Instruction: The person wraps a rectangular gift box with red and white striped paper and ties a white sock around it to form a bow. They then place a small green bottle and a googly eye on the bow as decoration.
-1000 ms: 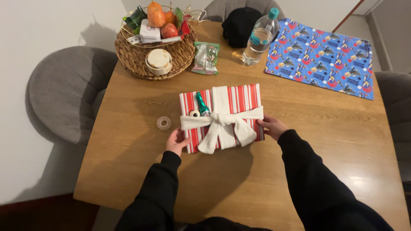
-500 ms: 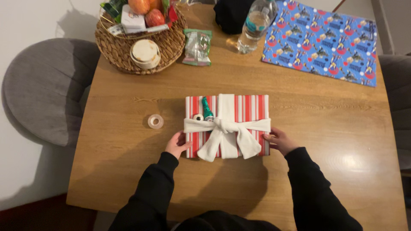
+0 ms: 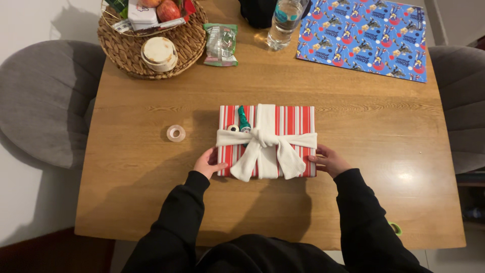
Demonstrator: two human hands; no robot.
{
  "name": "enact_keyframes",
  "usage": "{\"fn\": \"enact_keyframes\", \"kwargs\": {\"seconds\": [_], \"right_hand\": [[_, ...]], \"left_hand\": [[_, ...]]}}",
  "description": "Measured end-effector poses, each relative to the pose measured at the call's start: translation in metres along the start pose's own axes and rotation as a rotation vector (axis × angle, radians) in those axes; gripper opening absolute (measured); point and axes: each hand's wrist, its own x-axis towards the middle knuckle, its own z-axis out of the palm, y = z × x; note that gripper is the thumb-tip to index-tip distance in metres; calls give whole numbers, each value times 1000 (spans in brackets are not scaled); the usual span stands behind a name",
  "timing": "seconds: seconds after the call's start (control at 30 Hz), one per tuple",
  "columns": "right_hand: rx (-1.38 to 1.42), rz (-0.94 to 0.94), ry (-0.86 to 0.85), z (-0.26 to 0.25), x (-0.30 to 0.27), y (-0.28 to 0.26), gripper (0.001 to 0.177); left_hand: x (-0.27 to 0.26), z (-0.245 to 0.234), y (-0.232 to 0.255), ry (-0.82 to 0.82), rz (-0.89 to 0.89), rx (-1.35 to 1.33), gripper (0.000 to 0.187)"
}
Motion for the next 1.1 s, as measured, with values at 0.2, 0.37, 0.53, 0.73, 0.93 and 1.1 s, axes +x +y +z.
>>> {"fn": "enact_keyframes", "kwargs": {"seconds": [0.2, 0.37, 0.53, 0.73, 0.93, 1.1], "right_hand": [[-2, 6, -2, 0, -4, -4, 77], [11, -38, -22, -3, -1, 11, 71], [14, -55, 25, -3, -29, 55, 75], [-99, -127, 48, -10, -41, 106, 68], [-73, -132, 85, -16, -33, 125, 65], [-124, -119, 127, -11, -42, 117, 63]], "left_hand": [[-4, 0, -2, 65, -74, 84, 83], [-14, 5, -9, 60, 1, 51, 85], [-71, 23, -32, 85, 7, 46, 88], [-114, 45, -44, 127, -12, -103, 93], [-103, 35, -32, 17, -81, -139, 91], [-101, 35, -25, -17, -81, -117, 86]]}}
